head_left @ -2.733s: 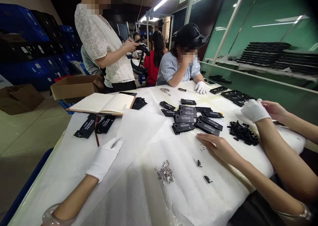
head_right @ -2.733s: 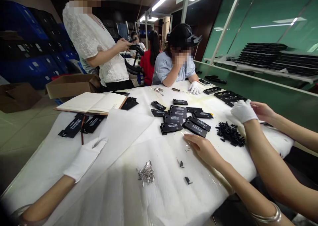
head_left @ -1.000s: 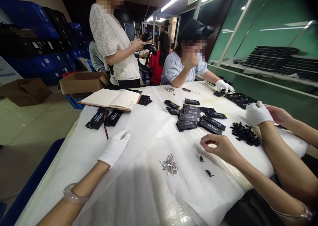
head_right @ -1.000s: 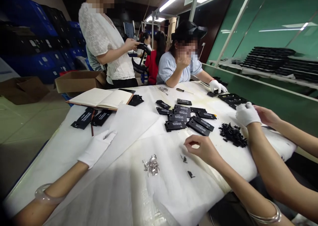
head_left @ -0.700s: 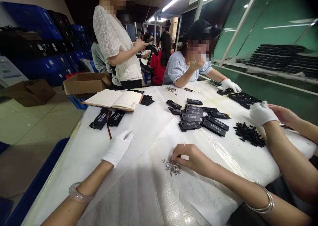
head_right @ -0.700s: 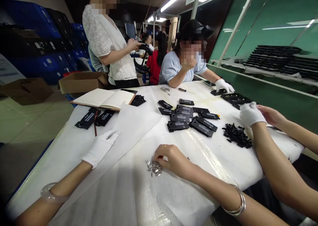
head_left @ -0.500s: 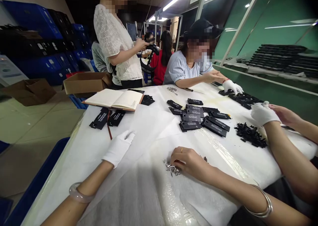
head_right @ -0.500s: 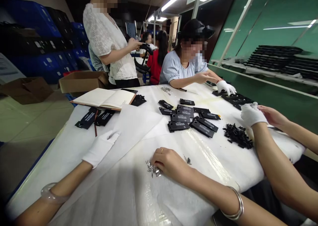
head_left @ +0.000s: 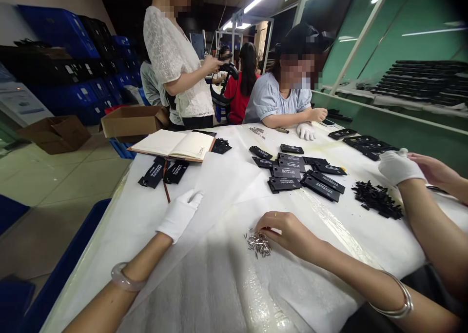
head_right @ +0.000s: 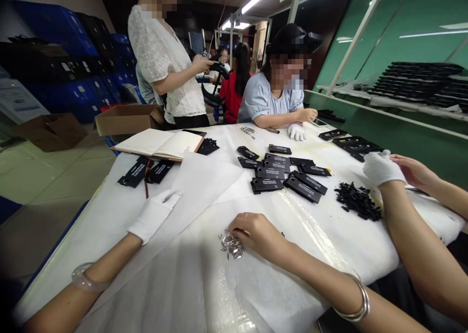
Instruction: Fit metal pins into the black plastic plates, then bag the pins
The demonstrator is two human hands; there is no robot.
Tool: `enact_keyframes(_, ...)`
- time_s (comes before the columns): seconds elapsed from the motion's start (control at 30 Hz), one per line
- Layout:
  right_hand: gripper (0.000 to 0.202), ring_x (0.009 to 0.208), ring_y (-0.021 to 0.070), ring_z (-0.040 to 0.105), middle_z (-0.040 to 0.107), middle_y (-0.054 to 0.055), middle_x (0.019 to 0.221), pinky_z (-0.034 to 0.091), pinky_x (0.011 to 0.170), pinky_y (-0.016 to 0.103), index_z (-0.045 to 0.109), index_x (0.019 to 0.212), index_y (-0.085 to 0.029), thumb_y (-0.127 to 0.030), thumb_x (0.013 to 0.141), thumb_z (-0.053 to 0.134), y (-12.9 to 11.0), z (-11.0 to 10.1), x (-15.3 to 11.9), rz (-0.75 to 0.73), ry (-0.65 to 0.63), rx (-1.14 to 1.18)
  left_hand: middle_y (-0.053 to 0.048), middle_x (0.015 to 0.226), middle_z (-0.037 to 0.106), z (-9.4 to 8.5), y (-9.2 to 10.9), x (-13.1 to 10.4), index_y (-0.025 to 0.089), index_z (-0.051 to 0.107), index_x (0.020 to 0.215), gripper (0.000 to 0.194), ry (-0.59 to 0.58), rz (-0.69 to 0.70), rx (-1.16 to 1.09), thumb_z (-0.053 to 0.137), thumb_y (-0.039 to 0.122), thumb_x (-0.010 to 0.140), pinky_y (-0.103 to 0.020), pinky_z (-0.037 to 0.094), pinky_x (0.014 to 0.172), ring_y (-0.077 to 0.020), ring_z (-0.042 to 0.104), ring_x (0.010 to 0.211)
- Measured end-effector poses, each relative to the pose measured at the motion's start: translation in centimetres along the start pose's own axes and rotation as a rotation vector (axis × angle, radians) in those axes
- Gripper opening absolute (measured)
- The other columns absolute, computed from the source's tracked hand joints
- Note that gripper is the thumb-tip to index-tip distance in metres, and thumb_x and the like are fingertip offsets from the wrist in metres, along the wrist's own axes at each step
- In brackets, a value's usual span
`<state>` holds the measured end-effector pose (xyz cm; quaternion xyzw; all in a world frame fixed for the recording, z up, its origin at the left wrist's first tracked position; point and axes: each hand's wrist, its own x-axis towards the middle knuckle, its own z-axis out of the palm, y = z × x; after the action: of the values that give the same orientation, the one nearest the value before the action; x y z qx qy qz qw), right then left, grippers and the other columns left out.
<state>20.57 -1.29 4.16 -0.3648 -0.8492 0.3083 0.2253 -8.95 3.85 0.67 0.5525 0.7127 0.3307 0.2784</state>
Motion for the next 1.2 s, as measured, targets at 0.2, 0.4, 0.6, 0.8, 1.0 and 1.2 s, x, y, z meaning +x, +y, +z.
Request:
enact_keyframes(0.2,0.016,0.08,0.0159,0.062,0.068,0.005,0.09,0.049,0.071,0.027,0.067,0.093,-0.018,-0.02,0.089,0.051,0.0,-0.5,1.3,-0.003,0.006,-0.093,-0.005,0.101,0.068,-2.1,0.8,0.7,0.014,0.064,0.103,0.047,0.124,0.067,-0.072,0.05,0.05,0.077,-0.023,0.047,0.082,-0.0193,0.06,0.095)
enact_keyframes(0.4,0.023,0.083,0.0174,0.063,0.068,0.006,0.096,0.049,0.071,0.028,0.068,0.099,-0.019,-0.022,0.092,0.047,0.3,-1.1,2.9,-0.053,-0.107,-0.198,-0.002,0.083,0.066,-5.8,3.5,0.6,0.016,0.065,0.088,0.036,0.297,0.123,-0.081,0.051,0.047,0.077,-0.02,0.045,0.072,-0.0174,0.058,0.088)
enact_keyframes(0.6,0.042,0.132,0.0192,0.036,0.041,0.005,0.143,0.036,0.107,0.033,0.045,0.137,-0.023,-0.033,0.097,0.041,0.2,-1.3,2.5,-0.236,-0.461,-0.105,-0.001,0.08,0.064,-4.9,2.8,0.1,0.015,0.064,0.088,0.036,0.236,0.13,-0.142,0.051,0.046,0.077,-0.019,0.044,0.068,-0.0156,0.056,0.083)
enact_keyframes(0.8,0.059,0.133,0.0224,0.036,0.042,0.007,0.142,0.036,0.109,0.036,0.04,0.14,-0.022,-0.043,0.087,0.057,0.5,-0.5,-0.6,-0.236,-0.433,-0.127,-0.004,0.09,0.068,-2.3,1.2,0.1,0.012,0.066,0.093,0.043,0.12,0.099,-0.173,0.053,0.049,0.075,-0.022,0.047,0.075,-0.018,0.059,0.088)
enact_keyframes(1.0,0.031,0.122,0.0202,0.05,0.057,0.007,0.127,0.049,0.095,0.031,0.061,0.122,-0.022,-0.026,0.093,0.049,1.2,0.6,-1.8,-0.229,-0.247,-0.128,-0.008,0.106,0.067,-1.1,1.2,-0.2,0.011,0.066,0.101,0.045,0.048,0.03,-0.164,0.055,0.046,0.075,-0.026,0.048,0.085,-0.0219,0.06,0.101)
enact_keyframes(1.2,0.028,0.115,0.0186,0.054,0.061,0.007,0.12,0.05,0.091,0.029,0.064,0.116,-0.021,-0.019,0.093,0.048,1.0,0.9,-1.6,-0.243,-0.209,-0.187,-0.007,0.116,0.064,-0.4,0.6,-0.6,0.014,0.064,0.107,0.048,-0.008,0.016,-0.129,0.053,0.05,0.077,-0.026,0.047,0.091,-0.0219,0.058,0.109)
